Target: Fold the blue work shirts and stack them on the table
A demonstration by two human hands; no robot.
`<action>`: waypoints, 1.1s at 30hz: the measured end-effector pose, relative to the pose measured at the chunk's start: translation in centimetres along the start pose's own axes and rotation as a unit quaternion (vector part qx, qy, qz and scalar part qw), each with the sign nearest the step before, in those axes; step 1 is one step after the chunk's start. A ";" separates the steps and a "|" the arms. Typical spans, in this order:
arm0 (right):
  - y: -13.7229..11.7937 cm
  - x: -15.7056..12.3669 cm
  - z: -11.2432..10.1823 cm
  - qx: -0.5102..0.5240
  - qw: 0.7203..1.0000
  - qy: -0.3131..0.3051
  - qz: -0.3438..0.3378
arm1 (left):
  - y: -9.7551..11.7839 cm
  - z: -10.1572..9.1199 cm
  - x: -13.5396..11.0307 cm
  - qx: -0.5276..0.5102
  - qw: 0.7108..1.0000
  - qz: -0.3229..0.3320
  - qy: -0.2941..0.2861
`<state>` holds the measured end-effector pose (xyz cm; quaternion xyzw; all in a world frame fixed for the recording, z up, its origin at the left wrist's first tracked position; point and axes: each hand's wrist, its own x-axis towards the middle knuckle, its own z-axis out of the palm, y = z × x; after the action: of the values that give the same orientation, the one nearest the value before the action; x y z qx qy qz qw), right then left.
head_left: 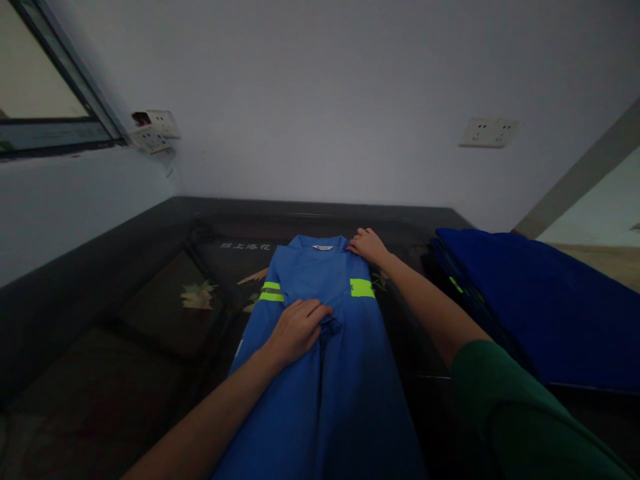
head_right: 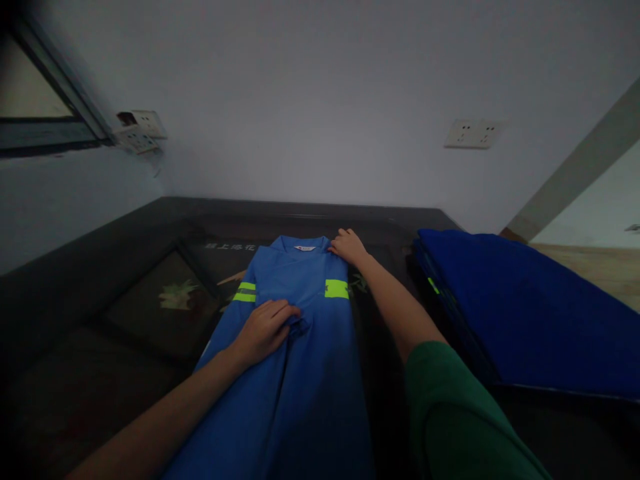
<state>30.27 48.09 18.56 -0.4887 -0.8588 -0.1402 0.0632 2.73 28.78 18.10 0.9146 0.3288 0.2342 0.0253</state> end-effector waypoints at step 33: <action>-13.3 -7.3 -12.8 0.291 0.907 -0.215 -0.213 | -0.2 -1.8 -3.2 0.029 0.997 0.037 -0.056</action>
<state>22.30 31.80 26.57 -0.2720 -0.9379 0.2146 -0.0153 -0.35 26.73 18.37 0.9382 0.2993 0.1734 0.0088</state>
